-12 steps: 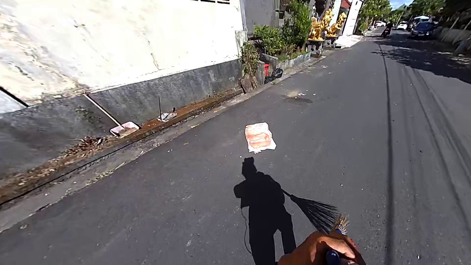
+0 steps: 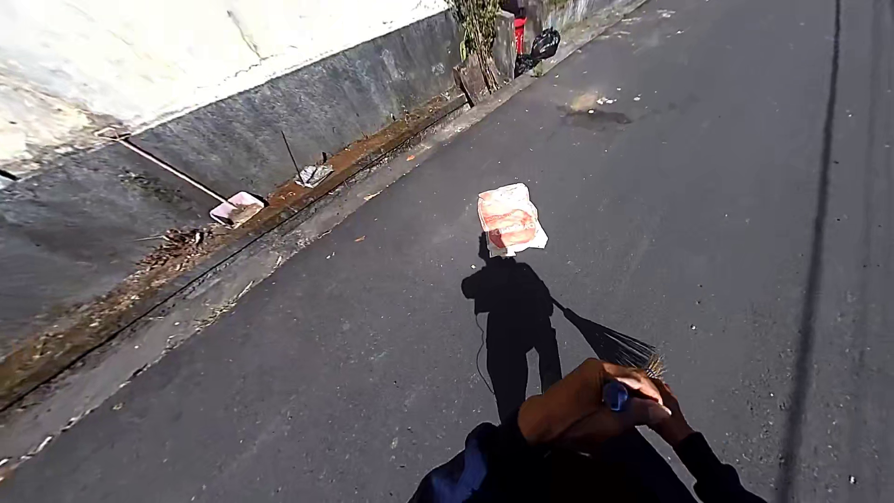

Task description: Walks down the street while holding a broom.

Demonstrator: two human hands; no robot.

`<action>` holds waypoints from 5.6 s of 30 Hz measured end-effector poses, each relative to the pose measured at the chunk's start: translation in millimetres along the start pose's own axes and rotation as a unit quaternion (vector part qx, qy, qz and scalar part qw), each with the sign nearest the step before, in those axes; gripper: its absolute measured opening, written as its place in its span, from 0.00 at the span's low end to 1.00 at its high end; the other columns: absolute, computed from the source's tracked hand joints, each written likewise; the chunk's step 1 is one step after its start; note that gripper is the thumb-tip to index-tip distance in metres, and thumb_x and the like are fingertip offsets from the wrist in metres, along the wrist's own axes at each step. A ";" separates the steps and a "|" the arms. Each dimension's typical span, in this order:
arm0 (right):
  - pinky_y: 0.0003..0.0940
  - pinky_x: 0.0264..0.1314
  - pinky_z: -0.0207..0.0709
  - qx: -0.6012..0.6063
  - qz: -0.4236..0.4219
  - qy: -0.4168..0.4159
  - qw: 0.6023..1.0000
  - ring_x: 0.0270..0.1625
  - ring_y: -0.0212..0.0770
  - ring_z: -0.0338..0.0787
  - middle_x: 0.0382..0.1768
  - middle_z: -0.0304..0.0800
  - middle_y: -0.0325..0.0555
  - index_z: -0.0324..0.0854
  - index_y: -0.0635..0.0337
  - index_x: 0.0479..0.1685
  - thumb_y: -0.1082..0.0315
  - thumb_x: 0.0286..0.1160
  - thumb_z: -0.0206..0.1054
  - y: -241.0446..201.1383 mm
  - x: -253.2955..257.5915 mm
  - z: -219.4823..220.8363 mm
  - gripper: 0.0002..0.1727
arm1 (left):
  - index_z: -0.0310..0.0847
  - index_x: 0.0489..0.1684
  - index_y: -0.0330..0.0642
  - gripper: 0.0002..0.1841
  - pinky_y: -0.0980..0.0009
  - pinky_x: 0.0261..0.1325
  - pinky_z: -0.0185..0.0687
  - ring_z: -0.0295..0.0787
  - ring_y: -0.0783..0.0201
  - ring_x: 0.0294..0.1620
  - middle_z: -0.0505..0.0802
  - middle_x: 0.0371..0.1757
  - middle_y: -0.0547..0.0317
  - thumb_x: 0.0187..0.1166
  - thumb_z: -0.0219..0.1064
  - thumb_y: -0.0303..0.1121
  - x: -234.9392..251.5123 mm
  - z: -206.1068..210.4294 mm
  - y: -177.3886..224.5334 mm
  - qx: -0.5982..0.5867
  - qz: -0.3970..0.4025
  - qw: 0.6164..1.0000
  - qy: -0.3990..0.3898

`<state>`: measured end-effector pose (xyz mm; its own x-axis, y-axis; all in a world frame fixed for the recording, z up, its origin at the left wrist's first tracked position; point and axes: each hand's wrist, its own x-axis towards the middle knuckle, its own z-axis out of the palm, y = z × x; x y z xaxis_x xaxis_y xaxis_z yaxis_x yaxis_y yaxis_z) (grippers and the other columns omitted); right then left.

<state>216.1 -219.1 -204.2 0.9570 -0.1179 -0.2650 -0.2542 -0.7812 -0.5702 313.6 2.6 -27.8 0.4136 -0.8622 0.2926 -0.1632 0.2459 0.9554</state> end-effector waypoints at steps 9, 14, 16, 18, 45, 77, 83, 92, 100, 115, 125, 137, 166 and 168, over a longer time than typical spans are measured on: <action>0.66 0.48 0.82 -0.046 0.014 -0.066 0.997 0.45 0.59 0.93 0.38 0.93 0.57 0.89 0.62 0.38 0.61 0.65 0.74 -59.8 185.4 -36.7 0.12 | 0.88 0.47 0.27 0.10 0.71 0.59 0.84 0.90 0.67 0.50 0.94 0.45 0.47 0.82 0.68 0.27 72.1 -175.9 -12.7 -0.036 0.017 0.999 0.000; 0.58 0.72 0.73 -0.041 0.090 -0.150 0.984 0.64 0.61 0.88 0.57 0.91 0.66 0.87 0.73 0.55 0.67 0.81 0.66 -188.6 303.1 -78.9 0.16 | 0.89 0.44 0.25 0.09 0.71 0.62 0.80 0.89 0.64 0.51 0.94 0.43 0.46 0.80 0.68 0.25 89.1 -299.7 -39.4 -0.025 0.077 0.997 0.004; 0.54 0.76 0.70 -0.003 0.108 -0.171 0.979 0.68 0.60 0.85 0.60 0.89 0.67 0.85 0.74 0.57 0.68 0.84 0.60 -242.2 348.4 -86.2 0.16 | 0.89 0.43 0.24 0.09 0.69 0.59 0.80 0.89 0.63 0.47 0.93 0.40 0.44 0.80 0.67 0.24 88.3 -354.7 -52.4 -0.020 0.098 0.995 -0.009; 0.49 0.72 0.73 0.031 0.067 -0.130 0.989 0.62 0.56 0.88 0.54 0.92 0.64 0.88 0.73 0.52 0.68 0.83 0.59 -256.6 400.5 -73.9 0.17 | 0.88 0.43 0.25 0.09 0.69 0.57 0.81 0.88 0.63 0.44 0.92 0.37 0.45 0.81 0.65 0.25 93.6 -407.0 -60.5 -0.014 0.114 0.993 -0.006; 0.39 0.43 0.86 0.064 -0.315 -0.091 0.942 0.38 0.46 0.93 0.34 0.93 0.55 0.88 0.66 0.33 0.57 0.79 0.70 -323.4 742.5 -5.2 0.17 | 0.89 0.48 0.34 0.08 0.69 0.53 0.86 0.91 0.65 0.44 0.94 0.39 0.52 0.82 0.66 0.27 213.8 -633.8 -36.2 0.170 0.012 0.972 0.163; 0.61 0.61 0.82 0.086 0.335 0.271 0.898 0.50 0.62 0.93 0.44 0.92 0.68 0.87 0.75 0.45 0.64 0.81 0.68 84.6 793.7 -398.7 0.17 | 0.91 0.42 0.37 0.11 0.66 0.41 0.81 0.89 0.63 0.34 0.91 0.30 0.52 0.73 0.77 0.36 834.5 -553.4 -235.2 -0.075 0.176 0.886 -0.421; 0.62 0.49 0.85 0.092 0.403 0.385 0.825 0.45 0.55 0.94 0.41 0.94 0.54 0.91 0.61 0.40 0.53 0.78 0.69 151.5 773.9 -433.1 0.18 | 0.91 0.44 0.31 0.09 0.63 0.60 0.81 0.90 0.58 0.45 0.94 0.38 0.49 0.82 0.66 0.27 934.0 -503.2 -271.0 -0.193 0.185 0.801 -0.535; 0.62 0.52 0.84 0.156 0.479 0.447 0.739 0.47 0.57 0.95 0.43 0.95 0.56 0.91 0.64 0.40 0.54 0.75 0.70 303.1 727.3 -509.2 0.18 | 0.91 0.45 0.32 0.08 0.65 0.65 0.82 0.90 0.61 0.52 0.95 0.43 0.52 0.83 0.68 0.29 1104.0 -337.1 -308.8 -0.180 0.143 0.722 -0.652; 0.57 0.52 0.85 0.175 0.474 0.466 0.727 0.46 0.52 0.95 0.42 0.94 0.53 0.90 0.61 0.40 0.53 0.76 0.69 417.8 688.6 -603.5 0.17 | 0.94 0.45 0.39 0.09 0.64 0.57 0.80 0.88 0.60 0.44 0.93 0.35 0.54 0.82 0.71 0.34 1228.5 -201.0 -315.2 -0.195 0.184 0.646 -0.715; 0.53 0.53 0.86 0.147 0.532 0.525 0.648 0.48 0.50 0.94 0.44 0.94 0.52 0.90 0.60 0.44 0.48 0.75 0.71 653.5 654.9 -771.3 0.21 | 0.86 0.26 0.32 0.14 0.64 0.43 0.76 0.83 0.57 0.32 0.86 0.23 0.50 0.82 0.69 0.32 1490.0 24.3 -388.8 -0.339 0.180 0.528 -0.758; 0.54 0.57 0.85 0.128 0.544 0.578 0.595 0.53 0.52 0.94 0.51 0.93 0.57 0.88 0.65 0.50 0.55 0.78 0.70 818.2 594.6 -868.0 0.20 | 0.88 0.32 0.31 0.09 0.64 0.59 0.80 0.88 0.57 0.43 0.90 0.32 0.49 0.78 0.74 0.30 1601.0 161.0 -433.6 -0.333 0.148 0.622 -0.693; 0.61 0.60 0.82 0.145 0.481 0.582 0.639 0.56 0.59 0.90 0.52 0.89 0.61 0.86 0.67 0.45 0.69 0.75 0.72 1146.0 439.2 -991.0 0.09 | 0.89 0.40 0.28 0.11 0.64 0.71 0.78 0.90 0.61 0.52 0.93 0.40 0.48 0.85 0.65 0.29 1703.3 430.0 -481.1 -0.190 0.090 0.774 -0.597; 0.45 0.66 0.83 0.235 0.486 0.613 0.577 0.56 0.47 0.91 0.49 0.92 0.57 0.88 0.69 0.42 0.66 0.76 0.72 1508.1 355.1 -1233.0 0.11 | 0.84 0.34 0.37 0.14 0.65 0.44 0.80 0.84 0.62 0.34 0.85 0.27 0.56 0.88 0.61 0.35 2037.6 805.0 -535.0 -0.166 0.182 0.635 -0.732; 0.39 0.64 0.83 0.304 0.370 0.604 0.637 0.55 0.43 0.90 0.46 0.92 0.55 0.88 0.69 0.37 0.67 0.77 0.71 1505.3 390.0 -1273.2 0.11 | 0.82 0.34 0.41 0.12 0.61 0.36 0.77 0.83 0.58 0.27 0.83 0.21 0.58 0.85 0.63 0.39 2050.1 819.4 -503.9 -0.112 0.222 0.595 -0.764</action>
<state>384.7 -2221.6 -175.8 -0.1402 -0.9886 -0.0551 -0.3543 0.1020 -0.9295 509.9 -2251.8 58.6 -0.9513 -0.0449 0.3051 0.2421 0.5043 0.8289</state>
